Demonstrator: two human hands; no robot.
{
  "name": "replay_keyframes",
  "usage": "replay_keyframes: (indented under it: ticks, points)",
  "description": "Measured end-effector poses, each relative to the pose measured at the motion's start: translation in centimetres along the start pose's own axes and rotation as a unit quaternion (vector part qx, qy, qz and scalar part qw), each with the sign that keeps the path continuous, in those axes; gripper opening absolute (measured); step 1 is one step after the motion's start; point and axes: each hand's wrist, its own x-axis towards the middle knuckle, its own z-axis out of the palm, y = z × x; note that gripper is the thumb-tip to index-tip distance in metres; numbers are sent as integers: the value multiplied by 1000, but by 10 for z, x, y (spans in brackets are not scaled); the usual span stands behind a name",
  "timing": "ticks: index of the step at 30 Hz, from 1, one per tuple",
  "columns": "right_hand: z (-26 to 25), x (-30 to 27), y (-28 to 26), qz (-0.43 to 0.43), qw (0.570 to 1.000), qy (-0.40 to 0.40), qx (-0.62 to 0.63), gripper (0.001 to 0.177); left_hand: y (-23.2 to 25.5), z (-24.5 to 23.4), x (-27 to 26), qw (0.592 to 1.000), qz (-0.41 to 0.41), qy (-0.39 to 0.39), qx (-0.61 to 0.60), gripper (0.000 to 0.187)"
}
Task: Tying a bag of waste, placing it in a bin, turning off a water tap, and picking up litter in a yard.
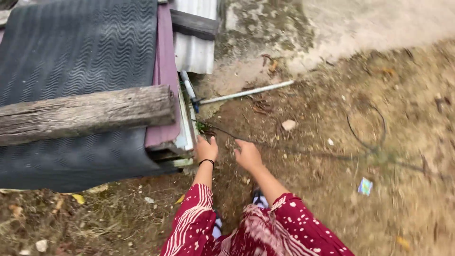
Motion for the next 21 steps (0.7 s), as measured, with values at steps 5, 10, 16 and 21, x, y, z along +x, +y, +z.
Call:
replay_keyframes:
  ticks: [5, 10, 16, 21]
  points:
    - [32, 112, 34, -65, 997, -20, 31, 38, 56, 43, 116, 986, -35, 138, -84, 108]
    - [98, 190, 74, -48, 991, -80, 95, 35, 87, 62, 183, 952, -134, 222, -163, 123]
    - [196, 231, 99, 257, 825, -222, 452, 31, 36, 82, 203, 929, -157, 290, -171, 70]
    - [251, 256, 94, 283, 688, -204, 636, 23, 3, 69, 196, 971, -51, 202, -120, 92]
